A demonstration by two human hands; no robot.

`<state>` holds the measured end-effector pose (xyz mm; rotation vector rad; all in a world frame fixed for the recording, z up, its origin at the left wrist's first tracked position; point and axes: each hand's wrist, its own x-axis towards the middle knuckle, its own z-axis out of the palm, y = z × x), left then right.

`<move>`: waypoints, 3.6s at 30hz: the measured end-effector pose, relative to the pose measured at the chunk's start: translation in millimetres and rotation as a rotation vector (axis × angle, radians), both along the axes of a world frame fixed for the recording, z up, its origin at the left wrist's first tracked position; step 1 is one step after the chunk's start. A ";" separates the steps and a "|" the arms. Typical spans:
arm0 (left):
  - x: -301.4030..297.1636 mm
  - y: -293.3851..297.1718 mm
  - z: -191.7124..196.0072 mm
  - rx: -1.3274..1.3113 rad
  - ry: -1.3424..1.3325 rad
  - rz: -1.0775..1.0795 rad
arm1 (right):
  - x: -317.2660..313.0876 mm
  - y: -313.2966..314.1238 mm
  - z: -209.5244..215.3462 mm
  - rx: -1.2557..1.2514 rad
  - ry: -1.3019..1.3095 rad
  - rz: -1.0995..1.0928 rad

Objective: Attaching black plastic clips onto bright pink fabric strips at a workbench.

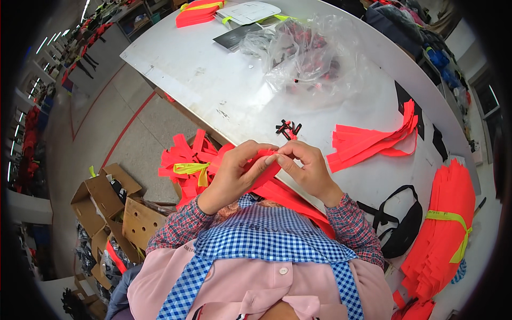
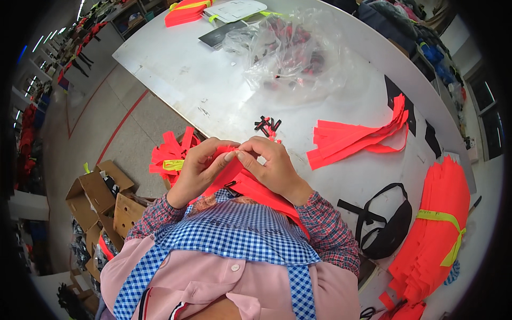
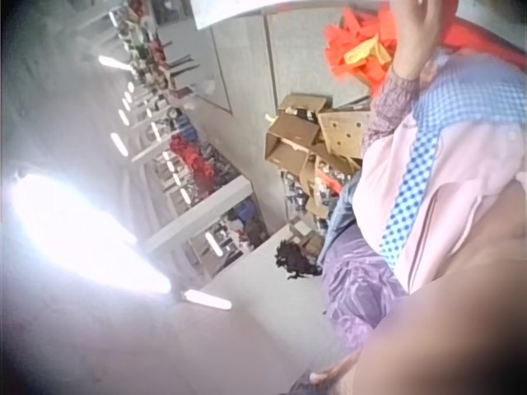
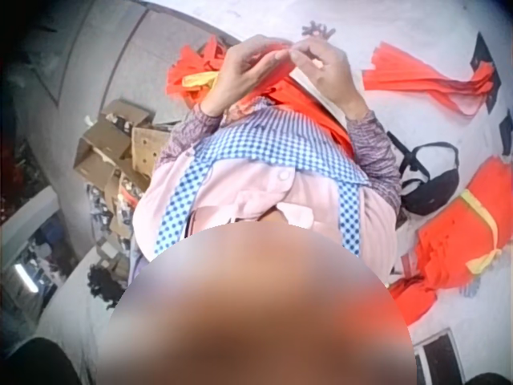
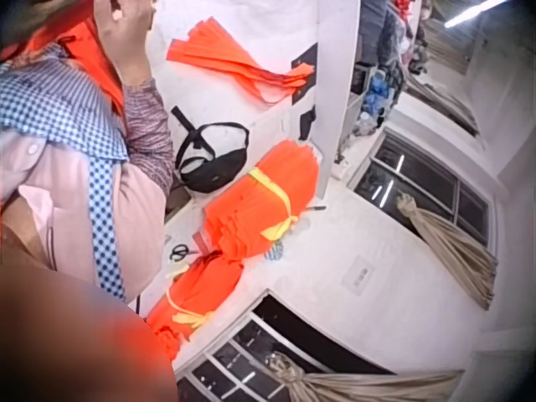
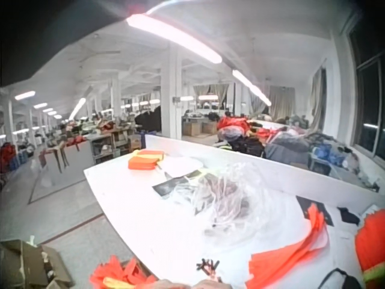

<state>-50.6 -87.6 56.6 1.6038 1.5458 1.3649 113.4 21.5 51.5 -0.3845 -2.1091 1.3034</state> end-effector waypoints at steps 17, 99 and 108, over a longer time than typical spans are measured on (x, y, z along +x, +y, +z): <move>14.3 -2.4 -17.6 0.210 0.309 0.164 | -28.4 -44.1 -59.3 -0.939 0.423 -0.092; -12.7 6.5 6.3 -0.384 -0.778 -0.405 | 3.6 -29.1 -22.1 -1.084 0.343 0.174; -13.8 7.2 9.6 -0.299 -0.728 -0.380 | -3.1 -39.9 -25.8 -0.931 0.451 0.083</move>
